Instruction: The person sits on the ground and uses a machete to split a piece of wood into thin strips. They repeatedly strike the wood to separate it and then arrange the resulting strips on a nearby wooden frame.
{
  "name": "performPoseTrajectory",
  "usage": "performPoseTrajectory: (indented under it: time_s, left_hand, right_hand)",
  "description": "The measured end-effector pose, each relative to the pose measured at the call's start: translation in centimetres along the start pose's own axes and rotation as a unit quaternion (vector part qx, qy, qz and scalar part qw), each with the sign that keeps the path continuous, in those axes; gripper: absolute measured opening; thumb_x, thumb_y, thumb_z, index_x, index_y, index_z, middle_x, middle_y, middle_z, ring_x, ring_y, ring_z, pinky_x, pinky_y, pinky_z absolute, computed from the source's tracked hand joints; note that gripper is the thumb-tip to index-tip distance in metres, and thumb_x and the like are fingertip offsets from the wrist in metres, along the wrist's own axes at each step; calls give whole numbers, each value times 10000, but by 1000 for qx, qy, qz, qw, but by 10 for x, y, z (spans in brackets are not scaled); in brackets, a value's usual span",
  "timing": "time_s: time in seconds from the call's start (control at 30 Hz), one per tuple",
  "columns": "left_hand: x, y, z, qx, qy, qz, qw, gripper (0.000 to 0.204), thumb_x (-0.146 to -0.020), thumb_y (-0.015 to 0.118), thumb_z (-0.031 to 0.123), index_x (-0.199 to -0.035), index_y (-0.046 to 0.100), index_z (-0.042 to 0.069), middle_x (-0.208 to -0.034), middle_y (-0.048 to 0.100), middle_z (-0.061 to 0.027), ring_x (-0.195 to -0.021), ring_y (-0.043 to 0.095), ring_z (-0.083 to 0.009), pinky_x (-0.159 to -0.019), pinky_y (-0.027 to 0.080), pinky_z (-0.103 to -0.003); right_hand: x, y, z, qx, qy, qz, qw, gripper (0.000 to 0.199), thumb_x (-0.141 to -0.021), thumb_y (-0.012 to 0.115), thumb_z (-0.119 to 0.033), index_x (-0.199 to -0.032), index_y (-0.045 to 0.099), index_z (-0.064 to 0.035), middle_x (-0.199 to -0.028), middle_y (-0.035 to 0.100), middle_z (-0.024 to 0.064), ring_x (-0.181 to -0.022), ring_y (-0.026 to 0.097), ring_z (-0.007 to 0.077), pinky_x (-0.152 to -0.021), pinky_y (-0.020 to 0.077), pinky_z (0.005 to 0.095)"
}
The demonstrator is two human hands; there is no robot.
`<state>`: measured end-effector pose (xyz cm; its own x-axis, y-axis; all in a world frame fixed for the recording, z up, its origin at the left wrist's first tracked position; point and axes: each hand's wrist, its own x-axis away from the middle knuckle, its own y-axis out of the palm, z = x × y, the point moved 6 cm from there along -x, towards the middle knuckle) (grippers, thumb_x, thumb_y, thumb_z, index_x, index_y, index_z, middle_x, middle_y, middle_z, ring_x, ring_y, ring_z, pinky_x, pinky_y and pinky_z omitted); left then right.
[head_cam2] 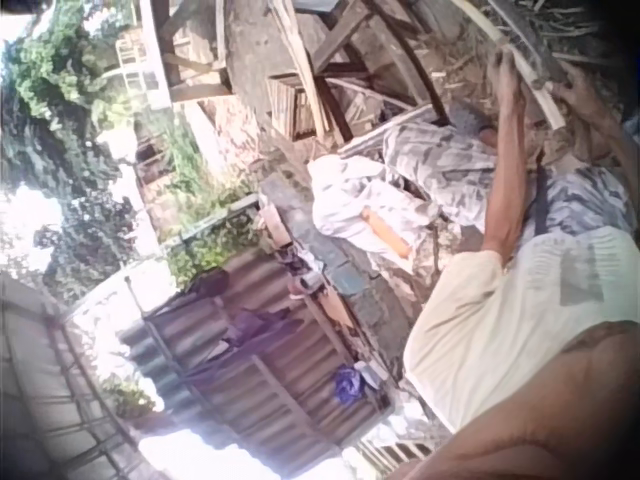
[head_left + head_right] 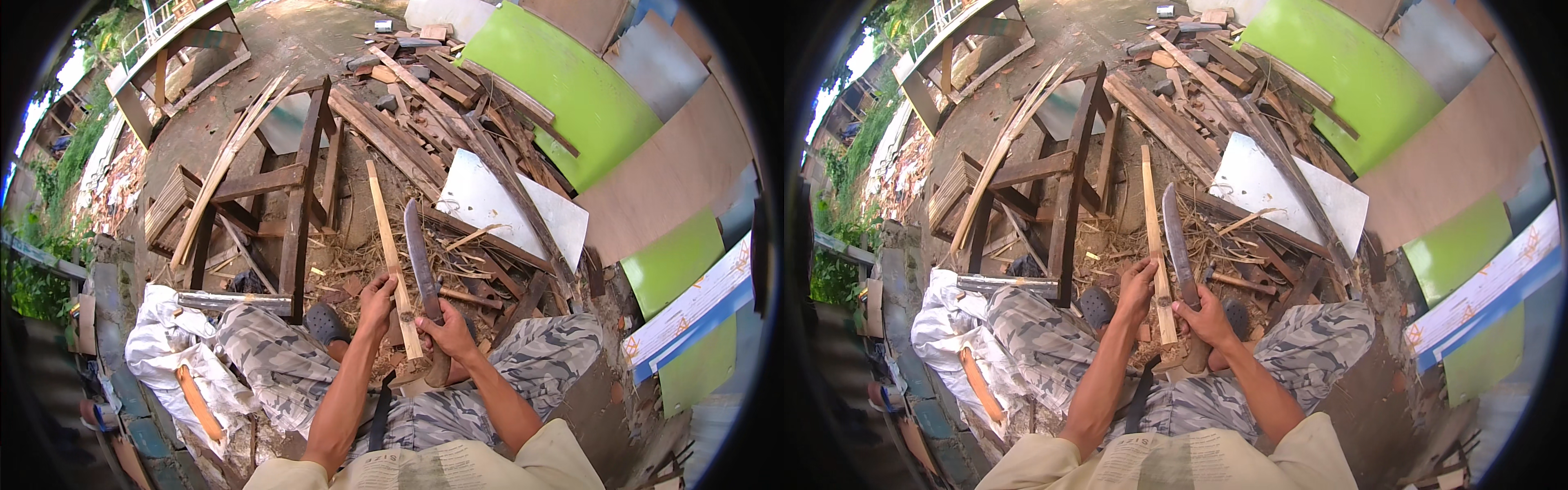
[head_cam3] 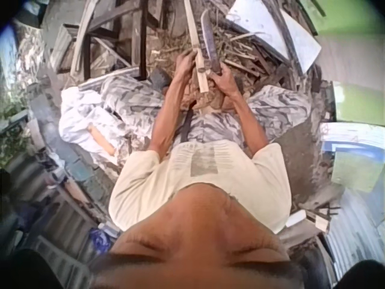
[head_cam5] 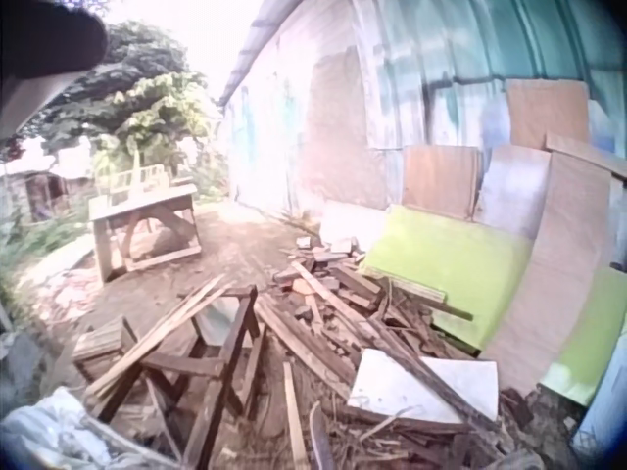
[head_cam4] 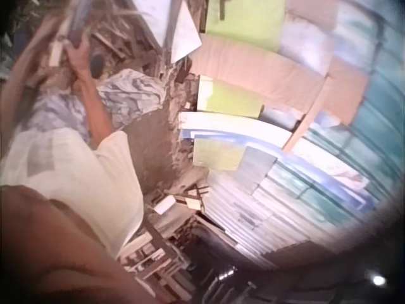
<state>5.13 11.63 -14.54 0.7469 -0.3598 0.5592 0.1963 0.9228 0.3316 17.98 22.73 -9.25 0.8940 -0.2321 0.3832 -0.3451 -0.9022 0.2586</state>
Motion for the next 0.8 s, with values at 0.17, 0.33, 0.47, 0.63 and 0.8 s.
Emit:
performPoseTrajectory:
  time_s: [0.17,0.33,0.47,0.63,0.8]
  left_hand:
    - [6,10,19,-10,90,-13,996,317,-1004,625,203,-1218,638,-31,-1028,675,-40,-869,612,-101,-765,496,-260]
    - [17,22,44,-43,187,-6,981,304,-1012,606,173,-1248,627,-17,-1056,674,-42,-894,618,-91,-788,508,-253]
    - [33,32,63,-26,224,8,974,318,-1023,595,210,-1237,638,-21,-1062,678,-50,-919,613,-100,-819,502,-268]
    - [41,35,82,53,216,-16,975,352,-1061,519,275,-1209,649,-17,-994,697,-38,-823,646,-84,-702,533,-233]
    - [45,33,81,1,182,-8,983,433,-1075,446,386,-1072,635,-4,-762,672,-48,-619,636,-109,-558,523,-236]
  right_hand:
    - [1,-4,-4,-26,-12,1,1000,318,-894,771,-188,-1061,538,-50,-742,587,-13,-532,561,72,-465,468,229]
    - [5,3,-7,-55,-3,-27,998,394,-823,841,-158,-1053,535,-65,-811,596,-11,-569,571,70,-483,478,226]
    - [6,6,-12,-78,-10,-46,996,409,-811,840,-88,-1083,536,-70,-865,591,-9,-600,583,68,-505,492,222]
    - [17,9,-33,-77,-48,-43,995,383,-823,820,-63,-1089,544,-73,-947,583,-17,-683,583,43,-565,489,200]
    - [21,2,-46,-22,-95,-31,995,378,-825,818,-89,-1091,550,-83,-937,559,-43,-750,544,23,-663,454,181]
